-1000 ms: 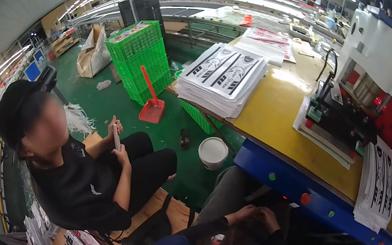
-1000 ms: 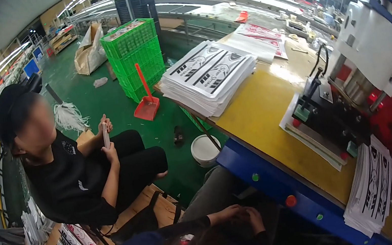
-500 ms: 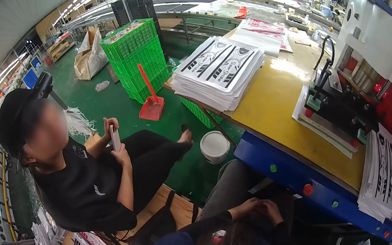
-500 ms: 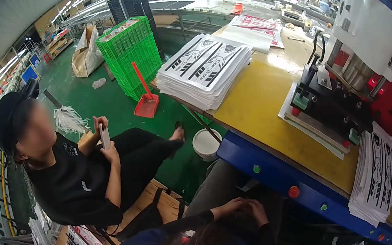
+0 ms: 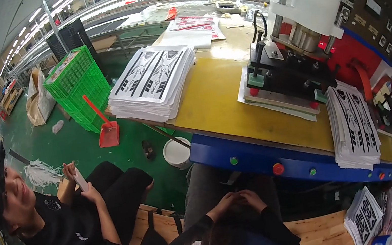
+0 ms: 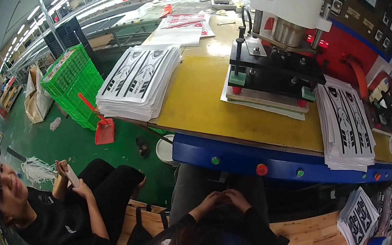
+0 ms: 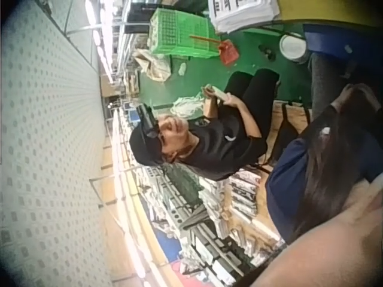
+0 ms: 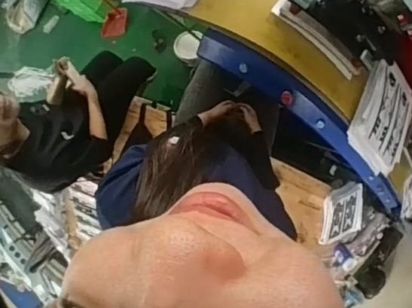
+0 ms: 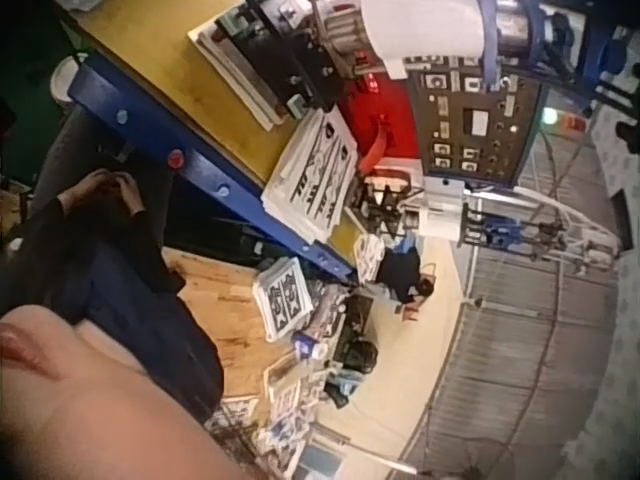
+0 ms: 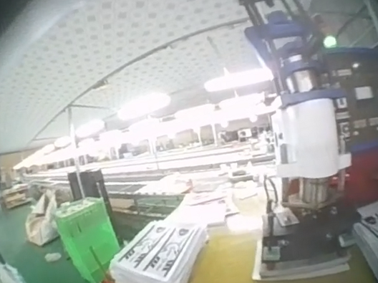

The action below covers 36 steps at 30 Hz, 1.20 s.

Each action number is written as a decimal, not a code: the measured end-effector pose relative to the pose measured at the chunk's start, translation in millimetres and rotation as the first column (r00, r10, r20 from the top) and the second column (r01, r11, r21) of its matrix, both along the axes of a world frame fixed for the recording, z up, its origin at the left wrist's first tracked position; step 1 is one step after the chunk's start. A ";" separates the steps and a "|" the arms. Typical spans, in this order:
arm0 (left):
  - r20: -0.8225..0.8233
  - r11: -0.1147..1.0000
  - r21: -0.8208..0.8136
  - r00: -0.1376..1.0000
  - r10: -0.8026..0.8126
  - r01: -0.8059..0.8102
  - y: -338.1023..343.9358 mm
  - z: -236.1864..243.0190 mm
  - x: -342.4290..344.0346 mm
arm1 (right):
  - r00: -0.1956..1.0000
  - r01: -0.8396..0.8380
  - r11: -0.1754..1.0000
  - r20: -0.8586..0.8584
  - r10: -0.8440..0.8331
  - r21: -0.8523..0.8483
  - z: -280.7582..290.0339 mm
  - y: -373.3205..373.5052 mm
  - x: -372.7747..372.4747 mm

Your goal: The recorder operates a stamping machine to process large sheets of printed labels or decals.

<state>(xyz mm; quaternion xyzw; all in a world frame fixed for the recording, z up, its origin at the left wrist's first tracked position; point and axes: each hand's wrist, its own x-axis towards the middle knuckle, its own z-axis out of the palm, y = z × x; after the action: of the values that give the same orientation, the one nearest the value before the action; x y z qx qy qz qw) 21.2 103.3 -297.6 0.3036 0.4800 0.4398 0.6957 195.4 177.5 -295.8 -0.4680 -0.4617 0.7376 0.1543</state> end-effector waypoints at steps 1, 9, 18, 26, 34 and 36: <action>-0.109 0.989 0.140 0.994 -0.022 0.037 -2.6 -7.7 -0.7 | 1.000 0.018 1.000 -0.003 -0.018 0.001 -1.0 -3.4 1.3; -0.127 0.961 0.163 0.971 -0.204 0.223 11.5 -9.2 -7.1 | 0.993 0.119 0.985 -0.036 -0.116 0.127 -2.6 -11.3 10.7; 0.104 0.970 -0.228 0.993 -0.064 0.087 10.7 33.6 -6.4 | 0.919 -0.165 0.923 -0.286 0.273 0.349 197.7 43.7 43.3; 0.106 0.969 -0.221 0.990 -0.092 0.114 11.7 27.1 -6.3 | 0.518 -0.190 0.059 0.151 -0.842 0.980 245.2 160.6 128.8; 0.081 0.968 -0.196 0.986 -0.143 0.157 8.9 41.5 -10.3 | 0.980 -0.144 0.274 0.175 -0.092 0.951 267.7 92.9 61.8; 0.060 0.969 -0.116 0.975 -0.213 0.219 10.8 56.4 -7.6 | 0.985 0.033 0.353 0.029 -0.169 0.935 263.5 60.7 60.0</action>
<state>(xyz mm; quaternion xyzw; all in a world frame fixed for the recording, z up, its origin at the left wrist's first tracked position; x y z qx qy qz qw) 13.6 114.1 -241.2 0.3005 0.4535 0.3381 0.7679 255.3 238.2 -32.3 -0.3695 -0.7763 0.3061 0.4088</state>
